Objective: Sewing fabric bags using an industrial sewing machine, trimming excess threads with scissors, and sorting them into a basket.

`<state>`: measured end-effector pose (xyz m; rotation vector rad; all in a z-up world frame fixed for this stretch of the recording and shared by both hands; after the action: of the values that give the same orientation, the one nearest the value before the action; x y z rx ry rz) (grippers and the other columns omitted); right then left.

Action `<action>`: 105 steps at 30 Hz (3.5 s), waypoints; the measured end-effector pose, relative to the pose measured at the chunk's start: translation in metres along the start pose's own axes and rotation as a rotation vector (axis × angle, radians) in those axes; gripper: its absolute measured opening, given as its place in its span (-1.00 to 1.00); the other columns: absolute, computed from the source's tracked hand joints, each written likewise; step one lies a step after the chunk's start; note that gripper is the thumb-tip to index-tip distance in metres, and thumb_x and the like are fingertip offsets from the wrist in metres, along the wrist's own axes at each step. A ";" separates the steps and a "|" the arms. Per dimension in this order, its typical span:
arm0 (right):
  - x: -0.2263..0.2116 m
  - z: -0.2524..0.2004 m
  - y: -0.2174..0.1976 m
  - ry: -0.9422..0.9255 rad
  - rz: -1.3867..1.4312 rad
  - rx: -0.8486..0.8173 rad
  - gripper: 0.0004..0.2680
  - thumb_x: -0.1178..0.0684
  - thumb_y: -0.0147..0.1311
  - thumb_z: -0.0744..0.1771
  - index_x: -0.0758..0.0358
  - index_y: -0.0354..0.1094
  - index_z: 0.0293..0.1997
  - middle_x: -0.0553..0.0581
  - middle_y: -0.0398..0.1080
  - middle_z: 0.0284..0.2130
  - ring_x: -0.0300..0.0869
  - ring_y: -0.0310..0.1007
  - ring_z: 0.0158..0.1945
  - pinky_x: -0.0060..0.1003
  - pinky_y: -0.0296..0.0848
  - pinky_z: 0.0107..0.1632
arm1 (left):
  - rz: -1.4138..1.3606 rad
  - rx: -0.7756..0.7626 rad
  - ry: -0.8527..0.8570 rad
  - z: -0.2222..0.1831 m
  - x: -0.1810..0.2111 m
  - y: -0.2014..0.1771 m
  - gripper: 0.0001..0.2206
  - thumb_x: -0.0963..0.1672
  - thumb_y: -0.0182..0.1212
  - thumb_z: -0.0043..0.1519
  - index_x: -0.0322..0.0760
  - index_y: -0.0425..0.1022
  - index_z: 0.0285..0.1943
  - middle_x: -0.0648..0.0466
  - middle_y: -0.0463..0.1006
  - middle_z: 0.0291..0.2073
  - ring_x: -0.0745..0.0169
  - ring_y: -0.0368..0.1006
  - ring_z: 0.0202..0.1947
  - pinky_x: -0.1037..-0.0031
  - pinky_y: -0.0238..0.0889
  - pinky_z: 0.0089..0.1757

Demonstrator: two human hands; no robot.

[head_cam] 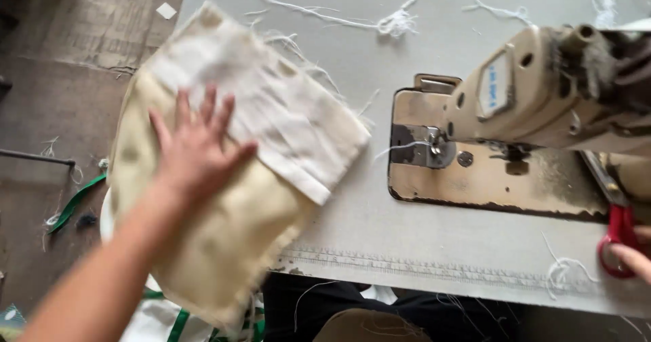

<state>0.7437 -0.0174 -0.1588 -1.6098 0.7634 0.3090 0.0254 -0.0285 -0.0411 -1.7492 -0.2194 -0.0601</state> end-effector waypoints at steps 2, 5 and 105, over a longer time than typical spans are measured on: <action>-0.155 -0.062 0.004 -0.447 -0.376 0.151 -0.60 0.10 0.12 0.23 0.58 0.30 0.13 0.45 0.36 -0.23 0.10 0.33 -0.20 -0.14 0.26 -0.02 | 0.005 0.217 -0.030 -0.049 0.034 0.027 -0.24 0.28 -0.30 0.01 0.01 -0.12 0.36 0.12 -0.26 0.35 -0.09 -0.52 0.32 -0.31 -0.65 0.03; -0.329 -0.127 0.068 -0.642 -0.210 -0.144 -0.65 0.00 0.08 0.17 0.13 0.27 0.04 0.06 0.32 -0.02 -0.16 0.25 0.07 -0.25 0.13 0.16 | 0.147 0.385 0.049 -0.101 0.082 0.047 -0.19 0.33 -0.31 -0.02 0.07 -0.16 0.39 0.16 -0.29 0.38 -0.17 -0.42 0.34 -0.32 -0.43 0.05; -0.332 -0.136 0.118 -1.009 -0.411 0.038 -0.70 -0.06 -0.07 0.27 0.17 0.23 0.07 0.01 0.21 0.12 0.01 -0.02 0.29 0.39 -0.48 0.19 | -0.171 -0.042 -0.202 -0.049 0.055 0.016 -0.22 0.28 -0.30 -0.06 0.16 -0.24 0.37 0.11 -0.38 0.36 0.03 -0.68 0.32 0.11 -0.80 0.13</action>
<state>0.3927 -0.0500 -0.0248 -1.2955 -0.3252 0.7136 0.0862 -0.0725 -0.0380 -1.7755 -0.5189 -0.0121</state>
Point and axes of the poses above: each hand's wrist, its own z-axis towards the middle knuckle, its own y-axis out of the palm, x = y × z, the point moved 4 cm from there along z, towards the middle knuckle
